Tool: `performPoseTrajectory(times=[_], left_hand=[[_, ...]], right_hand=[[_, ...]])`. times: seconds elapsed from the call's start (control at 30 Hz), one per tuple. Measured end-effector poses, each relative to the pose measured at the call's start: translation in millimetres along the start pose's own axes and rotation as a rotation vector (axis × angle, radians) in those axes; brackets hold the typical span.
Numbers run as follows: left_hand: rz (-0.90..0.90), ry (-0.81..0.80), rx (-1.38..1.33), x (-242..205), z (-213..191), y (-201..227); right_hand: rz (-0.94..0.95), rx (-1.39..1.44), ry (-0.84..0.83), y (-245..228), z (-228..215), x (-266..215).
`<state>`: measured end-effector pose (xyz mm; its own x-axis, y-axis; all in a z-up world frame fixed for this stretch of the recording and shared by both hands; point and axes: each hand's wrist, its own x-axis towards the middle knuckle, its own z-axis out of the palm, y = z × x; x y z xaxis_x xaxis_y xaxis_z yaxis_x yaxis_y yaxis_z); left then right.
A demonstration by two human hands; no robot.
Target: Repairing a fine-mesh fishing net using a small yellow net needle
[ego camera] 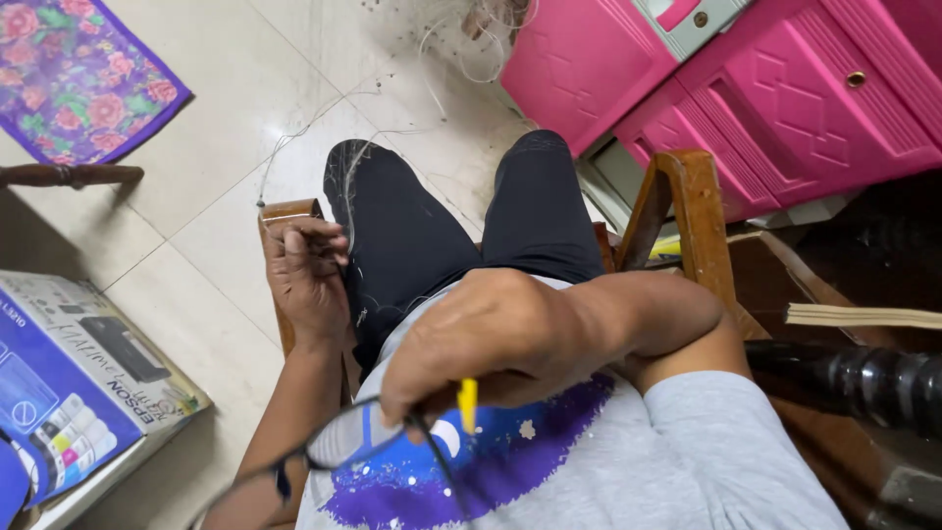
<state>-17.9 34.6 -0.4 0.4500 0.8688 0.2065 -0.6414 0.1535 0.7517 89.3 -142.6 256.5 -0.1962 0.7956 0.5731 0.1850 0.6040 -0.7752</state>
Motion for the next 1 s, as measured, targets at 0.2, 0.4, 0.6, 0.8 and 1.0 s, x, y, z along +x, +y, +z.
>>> performPoseTrajectory(times=[0.2,0.4,0.6,0.8,1.0], left_hand=[[-0.071,0.039,-0.033,6,3,3],[-0.082,0.041,-0.115,15,6,6],[-0.105,0.004,-0.067,11,16,7],[-0.136,-0.073,-0.059,9,9,-8],[-0.165,-0.191,-0.007,0,23,-17]], right_hand=[[-0.054,-0.265,-0.137,44,2,-29],[0.163,-0.841,-0.249,80,-32,-71],[0.278,-1.101,-0.353,82,-55,-83],[0.420,-1.080,-0.457,75,-80,-99],[0.576,-1.120,-0.548,78,-96,-119]])
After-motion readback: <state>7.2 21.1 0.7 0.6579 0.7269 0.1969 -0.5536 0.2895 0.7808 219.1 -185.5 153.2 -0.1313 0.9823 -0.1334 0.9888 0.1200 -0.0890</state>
